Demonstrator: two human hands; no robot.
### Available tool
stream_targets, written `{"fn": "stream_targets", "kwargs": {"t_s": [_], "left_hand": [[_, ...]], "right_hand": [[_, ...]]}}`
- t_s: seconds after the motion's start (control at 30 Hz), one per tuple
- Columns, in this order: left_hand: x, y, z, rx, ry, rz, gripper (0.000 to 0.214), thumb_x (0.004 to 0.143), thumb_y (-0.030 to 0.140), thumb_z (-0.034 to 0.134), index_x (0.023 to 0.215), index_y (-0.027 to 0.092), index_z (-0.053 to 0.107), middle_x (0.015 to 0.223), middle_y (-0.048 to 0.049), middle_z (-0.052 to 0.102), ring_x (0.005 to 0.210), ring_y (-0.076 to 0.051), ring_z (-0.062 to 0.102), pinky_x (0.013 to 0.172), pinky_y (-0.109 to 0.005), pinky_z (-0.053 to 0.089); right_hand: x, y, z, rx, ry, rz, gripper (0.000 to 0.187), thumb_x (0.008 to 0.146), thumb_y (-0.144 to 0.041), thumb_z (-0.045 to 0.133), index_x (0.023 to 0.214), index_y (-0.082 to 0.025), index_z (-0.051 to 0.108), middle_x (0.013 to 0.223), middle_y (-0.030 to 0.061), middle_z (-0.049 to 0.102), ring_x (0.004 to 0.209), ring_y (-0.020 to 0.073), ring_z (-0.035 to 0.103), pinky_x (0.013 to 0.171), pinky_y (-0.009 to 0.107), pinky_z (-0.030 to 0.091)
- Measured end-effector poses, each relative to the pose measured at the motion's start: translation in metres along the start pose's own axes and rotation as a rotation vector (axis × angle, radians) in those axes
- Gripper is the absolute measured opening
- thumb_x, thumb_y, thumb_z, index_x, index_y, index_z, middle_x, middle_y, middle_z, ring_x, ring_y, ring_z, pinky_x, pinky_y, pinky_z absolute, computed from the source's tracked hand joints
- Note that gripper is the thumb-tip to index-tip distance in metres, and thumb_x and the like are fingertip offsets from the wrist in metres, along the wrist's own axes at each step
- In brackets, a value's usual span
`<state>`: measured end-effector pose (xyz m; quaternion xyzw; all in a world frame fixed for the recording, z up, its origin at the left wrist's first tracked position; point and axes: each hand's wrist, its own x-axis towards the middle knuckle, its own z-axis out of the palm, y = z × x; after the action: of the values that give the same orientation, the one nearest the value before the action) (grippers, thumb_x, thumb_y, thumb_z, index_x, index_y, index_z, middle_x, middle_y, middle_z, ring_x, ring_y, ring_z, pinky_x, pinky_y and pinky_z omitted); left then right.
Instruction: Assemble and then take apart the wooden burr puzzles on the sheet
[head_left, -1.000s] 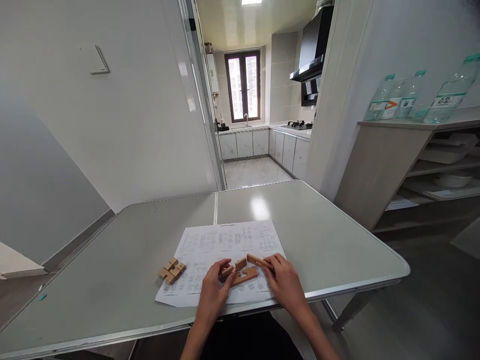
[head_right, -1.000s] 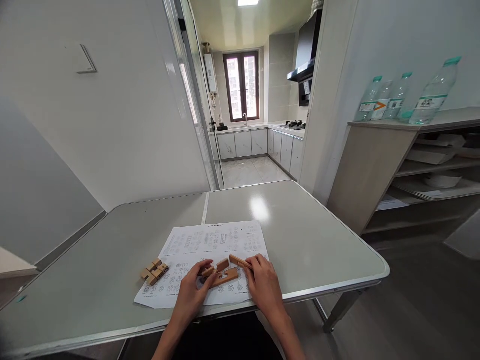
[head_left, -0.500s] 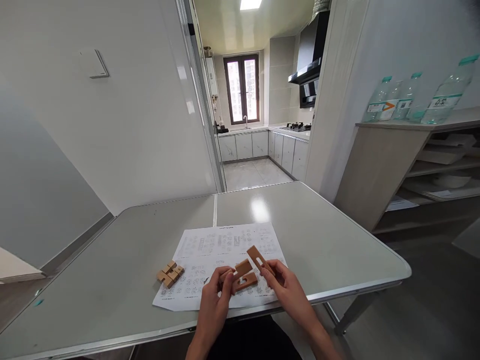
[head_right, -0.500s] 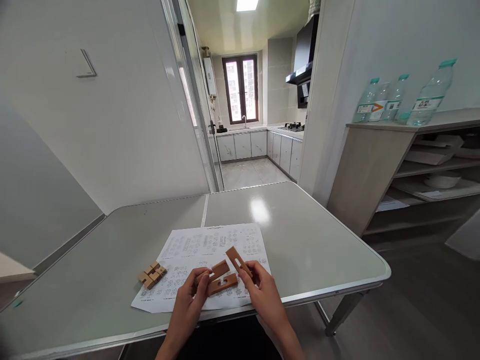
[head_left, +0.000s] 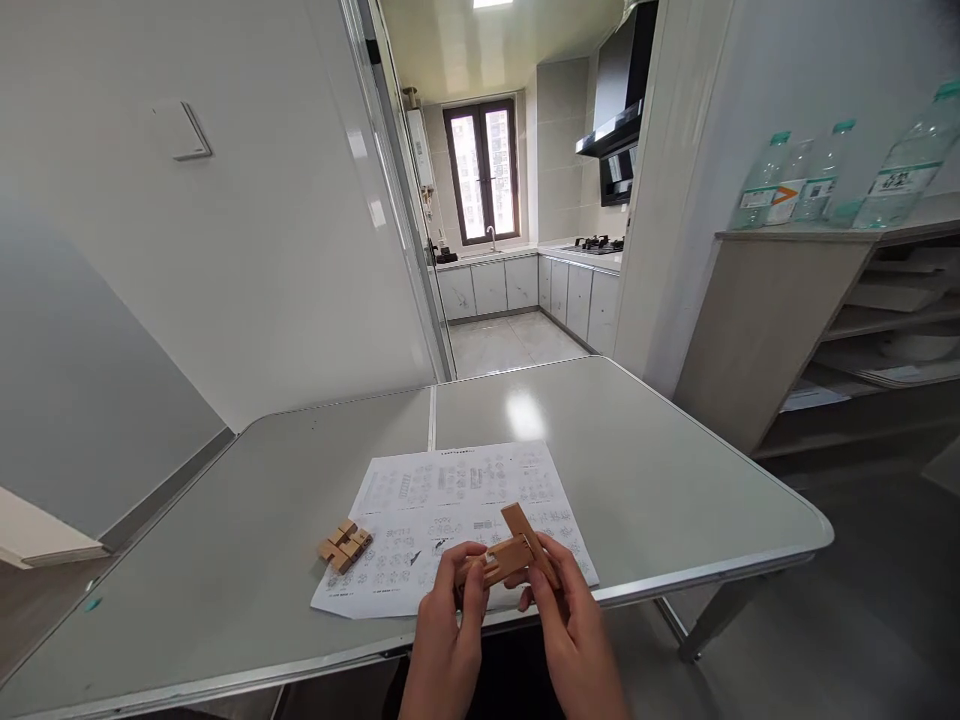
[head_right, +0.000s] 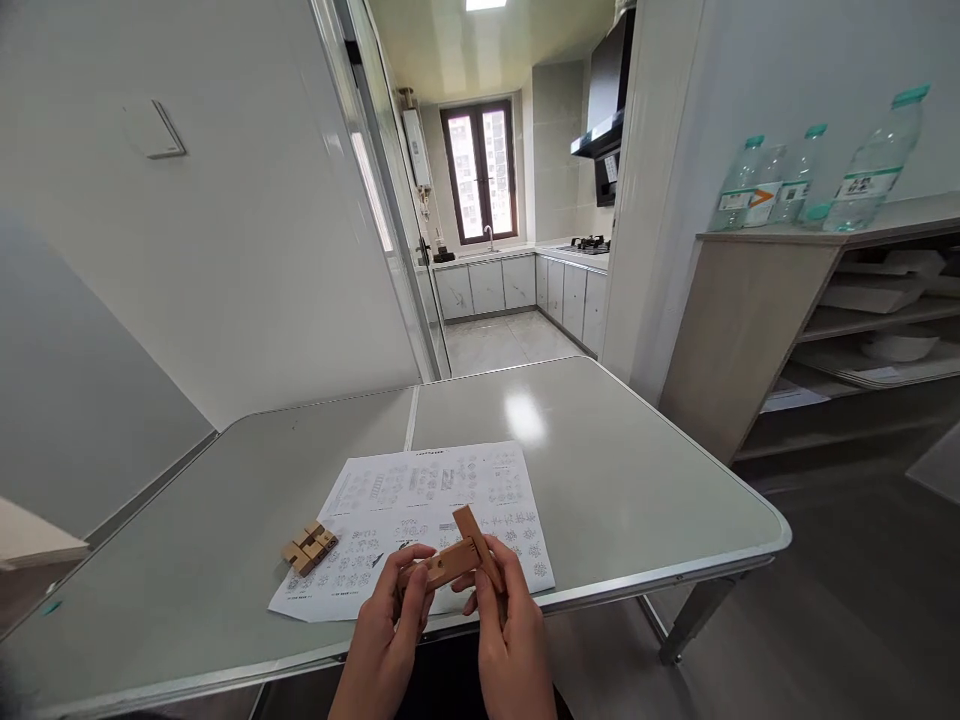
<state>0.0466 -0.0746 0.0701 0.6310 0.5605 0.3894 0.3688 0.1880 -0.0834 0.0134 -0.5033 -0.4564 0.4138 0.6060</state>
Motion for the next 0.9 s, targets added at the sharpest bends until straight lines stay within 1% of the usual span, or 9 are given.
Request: {"fn": "stream_targets", "kwargs": {"t_s": [0.07,0.2,0.27,0.33,0.4,0.5,0.67,0.83,0.9], "left_hand": [[-0.002,0.002,-0.002,0.004,0.012,-0.015,0.048,0.099,0.065,0.043,0.118,0.024,0.058,0.076,-0.0022,0.065,0.062,-0.021,0.057,0.063,-0.031,0.048],[-0.001,0.003,-0.002,-0.043,0.025,-0.047,0.051,0.097,0.068,0.043,0.118,0.023,0.057,0.083,-0.0046,0.066,0.074,-0.024,0.063,0.067,-0.032,0.051],[-0.001,0.002,-0.001,-0.079,0.021,-0.063,0.051,0.097,0.068,0.043,0.117,0.023,0.056,0.085,-0.0046,0.064,0.076,-0.023,0.062,0.069,-0.032,0.051],[-0.001,0.0,0.0,-0.118,0.017,-0.081,0.049,0.098,0.067,0.044,0.117,0.023,0.056,0.086,-0.0036,0.063,0.073,-0.021,0.06,0.068,-0.031,0.051],[-0.001,-0.002,0.0,-0.147,0.011,-0.099,0.048,0.097,0.067,0.045,0.115,0.024,0.057,0.088,-0.0035,0.063,0.072,-0.02,0.058,0.067,-0.03,0.052],[-0.001,-0.004,-0.001,-0.157,0.012,-0.113,0.049,0.096,0.068,0.047,0.112,0.023,0.06,0.092,-0.0052,0.065,0.072,-0.02,0.06,0.064,-0.029,0.052],[-0.002,-0.005,-0.001,-0.072,0.043,-0.081,0.047,0.098,0.066,0.045,0.112,0.023,0.061,0.088,-0.0048,0.068,0.071,-0.021,0.061,0.066,-0.03,0.052],[-0.003,-0.004,0.001,-0.046,0.049,-0.094,0.049,0.098,0.067,0.043,0.114,0.024,0.059,0.083,-0.004,0.066,0.071,-0.023,0.061,0.067,-0.032,0.052],[-0.003,-0.002,0.003,-0.044,0.053,-0.1,0.05,0.098,0.068,0.041,0.115,0.024,0.059,0.085,-0.0049,0.067,0.073,-0.024,0.063,0.068,-0.033,0.054]], "right_hand": [[-0.002,0.002,0.004,-0.034,0.02,-0.03,0.047,0.103,-0.054,0.045,0.138,-0.024,0.056,0.115,0.0094,0.074,0.075,0.0192,0.07,0.073,0.032,0.061],[-0.004,0.002,0.011,-0.119,0.049,-0.101,0.044,0.106,-0.047,0.041,0.144,-0.027,0.053,0.127,0.0083,0.071,0.082,0.0196,0.074,0.076,0.033,0.063],[-0.005,0.004,0.012,-0.177,0.064,-0.164,0.044,0.107,-0.042,0.039,0.147,-0.029,0.051,0.137,0.0075,0.067,0.1,0.0225,0.075,0.083,0.035,0.064],[-0.005,0.006,0.013,-0.238,0.065,-0.246,0.044,0.108,-0.037,0.037,0.151,-0.031,0.047,0.147,0.0053,0.061,0.123,0.0245,0.066,0.094,0.038,0.062],[-0.005,0.008,0.012,-0.288,0.047,-0.316,0.046,0.109,-0.032,0.035,0.154,-0.032,0.043,0.151,0.0033,0.057,0.136,0.0241,0.058,0.103,0.04,0.058],[-0.005,0.008,0.012,-0.324,0.022,-0.353,0.048,0.109,-0.028,0.035,0.156,-0.033,0.039,0.151,0.0026,0.057,0.137,0.0236,0.057,0.105,0.04,0.058],[-0.005,0.01,0.012,-0.353,0.027,-0.379,0.048,0.109,-0.028,0.034,0.157,-0.033,0.039,0.147,0.0035,0.06,0.133,0.0239,0.061,0.102,0.041,0.06],[-0.005,0.01,0.011,-0.349,0.013,-0.355,0.047,0.109,-0.029,0.033,0.156,-0.033,0.041,0.147,0.0034,0.06,0.134,0.0234,0.059,0.101,0.04,0.06],[-0.006,0.01,0.013,-0.349,-0.007,-0.335,0.048,0.109,-0.029,0.035,0.157,-0.033,0.039,0.149,0.0035,0.059,0.135,0.0235,0.059,0.102,0.04,0.059]]}}
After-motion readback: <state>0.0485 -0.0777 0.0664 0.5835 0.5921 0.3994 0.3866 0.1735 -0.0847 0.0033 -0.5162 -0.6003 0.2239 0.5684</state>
